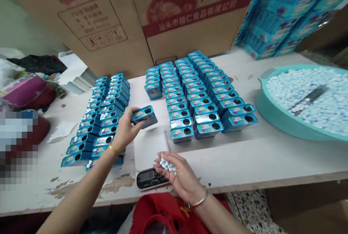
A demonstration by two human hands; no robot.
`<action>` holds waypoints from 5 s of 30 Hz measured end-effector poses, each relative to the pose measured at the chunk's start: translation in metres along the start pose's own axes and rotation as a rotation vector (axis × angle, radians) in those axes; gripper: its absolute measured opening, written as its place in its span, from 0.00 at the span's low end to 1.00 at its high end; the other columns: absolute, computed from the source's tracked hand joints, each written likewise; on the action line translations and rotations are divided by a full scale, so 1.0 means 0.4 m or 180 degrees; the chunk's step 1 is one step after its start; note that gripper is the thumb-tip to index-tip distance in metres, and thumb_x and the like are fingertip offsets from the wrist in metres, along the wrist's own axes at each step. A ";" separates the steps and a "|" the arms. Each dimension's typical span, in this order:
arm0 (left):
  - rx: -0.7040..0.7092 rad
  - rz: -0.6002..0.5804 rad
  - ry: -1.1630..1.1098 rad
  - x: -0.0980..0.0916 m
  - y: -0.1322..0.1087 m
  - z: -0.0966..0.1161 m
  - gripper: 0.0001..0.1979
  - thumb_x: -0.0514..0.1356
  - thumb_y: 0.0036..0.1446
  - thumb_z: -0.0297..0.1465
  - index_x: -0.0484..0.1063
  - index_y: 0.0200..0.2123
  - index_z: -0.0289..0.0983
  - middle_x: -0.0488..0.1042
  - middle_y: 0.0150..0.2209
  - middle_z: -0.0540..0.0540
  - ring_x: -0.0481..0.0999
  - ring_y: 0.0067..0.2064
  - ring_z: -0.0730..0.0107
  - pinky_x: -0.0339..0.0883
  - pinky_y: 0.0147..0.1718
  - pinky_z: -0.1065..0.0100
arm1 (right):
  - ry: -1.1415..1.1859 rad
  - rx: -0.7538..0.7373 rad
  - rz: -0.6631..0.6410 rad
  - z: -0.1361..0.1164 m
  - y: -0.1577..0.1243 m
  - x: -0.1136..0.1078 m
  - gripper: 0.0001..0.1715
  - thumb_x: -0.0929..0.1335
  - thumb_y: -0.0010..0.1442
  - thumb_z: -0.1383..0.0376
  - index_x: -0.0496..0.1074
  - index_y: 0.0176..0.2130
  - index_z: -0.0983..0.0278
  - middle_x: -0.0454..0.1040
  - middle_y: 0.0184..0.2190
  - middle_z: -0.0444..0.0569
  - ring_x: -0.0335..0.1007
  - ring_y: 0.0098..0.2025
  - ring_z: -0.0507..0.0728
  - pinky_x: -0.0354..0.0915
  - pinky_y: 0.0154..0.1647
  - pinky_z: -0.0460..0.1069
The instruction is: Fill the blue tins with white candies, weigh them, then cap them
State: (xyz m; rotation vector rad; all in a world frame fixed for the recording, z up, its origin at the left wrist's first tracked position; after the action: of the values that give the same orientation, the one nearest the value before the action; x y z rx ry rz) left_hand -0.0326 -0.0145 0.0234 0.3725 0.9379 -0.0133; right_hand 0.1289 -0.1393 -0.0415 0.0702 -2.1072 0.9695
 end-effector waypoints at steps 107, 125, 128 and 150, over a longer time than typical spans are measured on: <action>0.1919 0.0328 0.1817 -0.016 -0.283 0.155 0.19 0.59 0.58 0.29 0.68 0.51 0.54 0.75 0.42 0.48 0.69 0.44 0.65 0.54 0.43 0.60 | 0.1442 0.0435 -0.0013 0.052 0.063 0.046 0.14 0.59 0.60 0.70 0.73 0.36 0.69 0.78 0.26 0.48 0.72 0.25 0.51 0.69 0.24 0.44; 0.1577 0.0713 0.1686 -0.012 -0.312 0.115 0.21 0.60 0.56 0.29 0.67 0.52 0.54 0.73 0.40 0.46 0.67 0.42 0.63 0.54 0.41 0.58 | 0.1522 0.0371 0.0075 0.043 0.065 0.036 0.10 0.62 0.57 0.74 0.73 0.33 0.73 0.77 0.26 0.52 0.75 0.29 0.53 0.73 0.36 0.47; 0.1446 0.0724 0.1614 -0.017 -0.312 0.112 0.22 0.59 0.56 0.29 0.65 0.53 0.55 0.72 0.41 0.46 0.67 0.43 0.61 0.56 0.41 0.57 | 0.1512 0.0382 0.0062 0.042 0.064 0.036 0.10 0.62 0.57 0.74 0.72 0.33 0.72 0.78 0.26 0.51 0.75 0.30 0.53 0.73 0.37 0.47; 0.1746 0.1339 0.1454 -0.016 -0.313 0.147 0.13 0.60 0.57 0.32 0.75 0.45 0.51 0.73 0.36 0.45 0.66 0.41 0.65 0.52 0.44 0.62 | 0.1593 0.0383 -0.0053 0.030 0.047 0.040 0.10 0.61 0.58 0.75 0.72 0.34 0.72 0.78 0.26 0.51 0.75 0.30 0.52 0.74 0.36 0.47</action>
State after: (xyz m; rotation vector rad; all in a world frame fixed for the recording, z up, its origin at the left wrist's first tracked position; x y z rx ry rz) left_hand -0.0117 -0.1515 0.0215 1.1106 1.2864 0.2107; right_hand 0.1037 -0.1301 -0.0468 -0.0868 -1.5887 0.9844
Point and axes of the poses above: each hand's wrist, its own y-axis towards the middle knuckle, its own x-axis out of the palm, z = x × y, the point moved 5 cm from there along y, towards the middle knuckle
